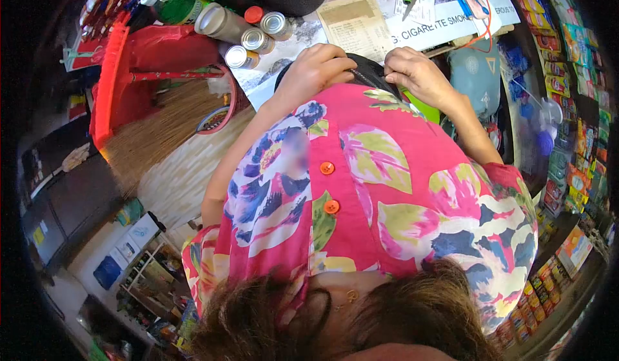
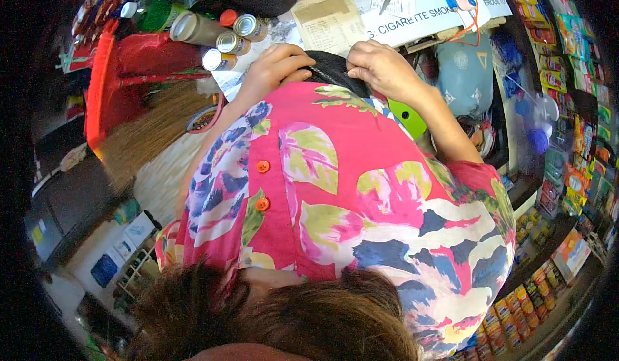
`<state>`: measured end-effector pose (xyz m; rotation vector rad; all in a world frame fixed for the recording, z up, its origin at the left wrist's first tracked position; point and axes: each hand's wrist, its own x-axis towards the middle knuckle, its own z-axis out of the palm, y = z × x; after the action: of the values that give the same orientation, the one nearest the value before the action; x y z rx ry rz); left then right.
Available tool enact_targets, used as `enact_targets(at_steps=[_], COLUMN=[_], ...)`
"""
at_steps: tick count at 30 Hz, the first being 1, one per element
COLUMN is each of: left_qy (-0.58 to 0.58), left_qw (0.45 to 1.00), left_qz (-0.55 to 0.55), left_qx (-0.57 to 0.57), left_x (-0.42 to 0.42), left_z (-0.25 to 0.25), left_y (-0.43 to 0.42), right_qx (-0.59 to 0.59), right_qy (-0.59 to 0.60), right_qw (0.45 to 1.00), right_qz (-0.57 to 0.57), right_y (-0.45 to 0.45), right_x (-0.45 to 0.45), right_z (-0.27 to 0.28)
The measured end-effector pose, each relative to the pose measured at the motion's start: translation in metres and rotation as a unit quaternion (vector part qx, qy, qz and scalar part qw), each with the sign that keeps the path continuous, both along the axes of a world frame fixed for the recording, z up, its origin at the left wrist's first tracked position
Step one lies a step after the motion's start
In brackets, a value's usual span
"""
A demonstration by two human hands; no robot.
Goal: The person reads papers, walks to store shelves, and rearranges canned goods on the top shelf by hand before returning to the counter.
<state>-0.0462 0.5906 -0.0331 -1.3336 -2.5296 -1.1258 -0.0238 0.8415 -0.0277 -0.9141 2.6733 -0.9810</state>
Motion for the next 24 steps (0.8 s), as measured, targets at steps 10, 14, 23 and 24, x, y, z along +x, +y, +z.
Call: enact_targets(at_steps=[10,14,23,24], left_qy=[-0.095,-0.167,-0.227,-0.221], left_qw=[0.985,0.966,0.935,0.934], left_qz=[0.133,0.185,0.251,0.257], left_qx=[0.057,0.063,0.107,0.116], left_x=[0.002,0.001,-0.002,-0.002], left_z=[-0.001,-0.005,-0.019,-0.021], left_y=[0.009,0.007,0.002,0.000], right_qx=[0.003,-0.029,-0.056,-0.071], right_qy=[0.141,0.123,0.073,0.057], right_qw=[0.990,0.992,0.995,0.995], right_qz=[0.001,0.019,0.042,0.033], right_y=[-0.065,-0.066,-0.083,-0.089], right_x=[-0.043,-0.049,-0.059,-0.055], right_z=[-0.015,-0.014,-0.021,-0.017])
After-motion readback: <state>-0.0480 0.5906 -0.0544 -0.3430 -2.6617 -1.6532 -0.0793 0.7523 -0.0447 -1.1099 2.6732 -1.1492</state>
